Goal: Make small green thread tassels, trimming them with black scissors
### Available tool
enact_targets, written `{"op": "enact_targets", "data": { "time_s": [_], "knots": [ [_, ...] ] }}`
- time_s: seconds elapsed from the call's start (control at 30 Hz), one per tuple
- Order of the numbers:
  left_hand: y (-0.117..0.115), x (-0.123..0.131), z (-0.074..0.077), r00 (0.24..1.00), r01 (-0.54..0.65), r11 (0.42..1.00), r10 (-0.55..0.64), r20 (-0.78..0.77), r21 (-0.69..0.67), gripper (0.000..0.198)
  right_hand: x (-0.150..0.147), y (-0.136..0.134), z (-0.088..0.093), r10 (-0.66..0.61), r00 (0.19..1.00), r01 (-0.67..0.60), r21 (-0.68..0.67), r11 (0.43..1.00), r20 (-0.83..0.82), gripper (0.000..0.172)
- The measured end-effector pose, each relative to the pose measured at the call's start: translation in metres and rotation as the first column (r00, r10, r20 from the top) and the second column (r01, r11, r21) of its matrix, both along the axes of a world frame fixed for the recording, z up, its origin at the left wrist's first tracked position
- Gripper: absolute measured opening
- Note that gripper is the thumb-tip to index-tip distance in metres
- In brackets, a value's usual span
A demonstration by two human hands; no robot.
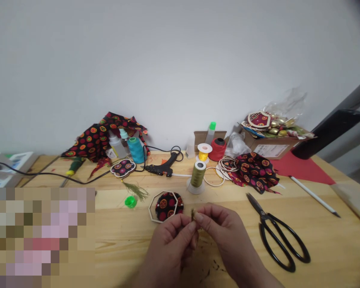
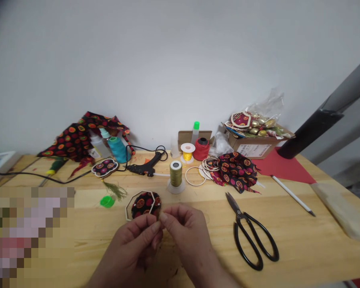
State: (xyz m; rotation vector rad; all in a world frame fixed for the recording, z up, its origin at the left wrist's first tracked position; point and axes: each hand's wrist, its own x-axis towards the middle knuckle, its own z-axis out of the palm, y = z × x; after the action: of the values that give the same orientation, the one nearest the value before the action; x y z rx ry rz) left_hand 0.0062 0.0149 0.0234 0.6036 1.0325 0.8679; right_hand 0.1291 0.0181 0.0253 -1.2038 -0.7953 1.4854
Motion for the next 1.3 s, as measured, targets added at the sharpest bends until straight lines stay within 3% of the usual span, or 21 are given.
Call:
{"op": "enact_targets", "data": {
  "time_s": [0.4, 0.7, 1.0, 1.3],
  "knots": [
    [0.0, -0.001, 0.0, 0.988, 0.144, 0.989, -0.142, -0.058, 0.04, 0.035, 0.021, 0.007, -0.009, 0.253, 0.963, -0.254, 0.006, 0.967, -0.091, 0.017],
    [0.0, -0.004, -0.001, 0.973, 0.214, 0.976, -0.21, -0.092, 0.037, 0.03, 0.028, 0.01, -0.01, 0.371, 0.922, -0.367, 0.055, 0.928, -0.106, 0.009],
    [-0.001, -0.007, -0.002, 0.958, 0.265, 0.963, -0.256, -0.129, 0.056, 0.029, 0.029, 0.013, -0.007, 0.386, 0.912, -0.386, 0.024, 0.922, -0.142, 0.013],
    [-0.002, -0.011, -0.007, 0.954, 0.295, 0.948, -0.285, -0.098, 0.117, 0.032, 0.023, 0.007, 0.0, 0.252, 0.966, -0.25, 0.044, 0.967, -0.063, 0.015]
  ]
}}
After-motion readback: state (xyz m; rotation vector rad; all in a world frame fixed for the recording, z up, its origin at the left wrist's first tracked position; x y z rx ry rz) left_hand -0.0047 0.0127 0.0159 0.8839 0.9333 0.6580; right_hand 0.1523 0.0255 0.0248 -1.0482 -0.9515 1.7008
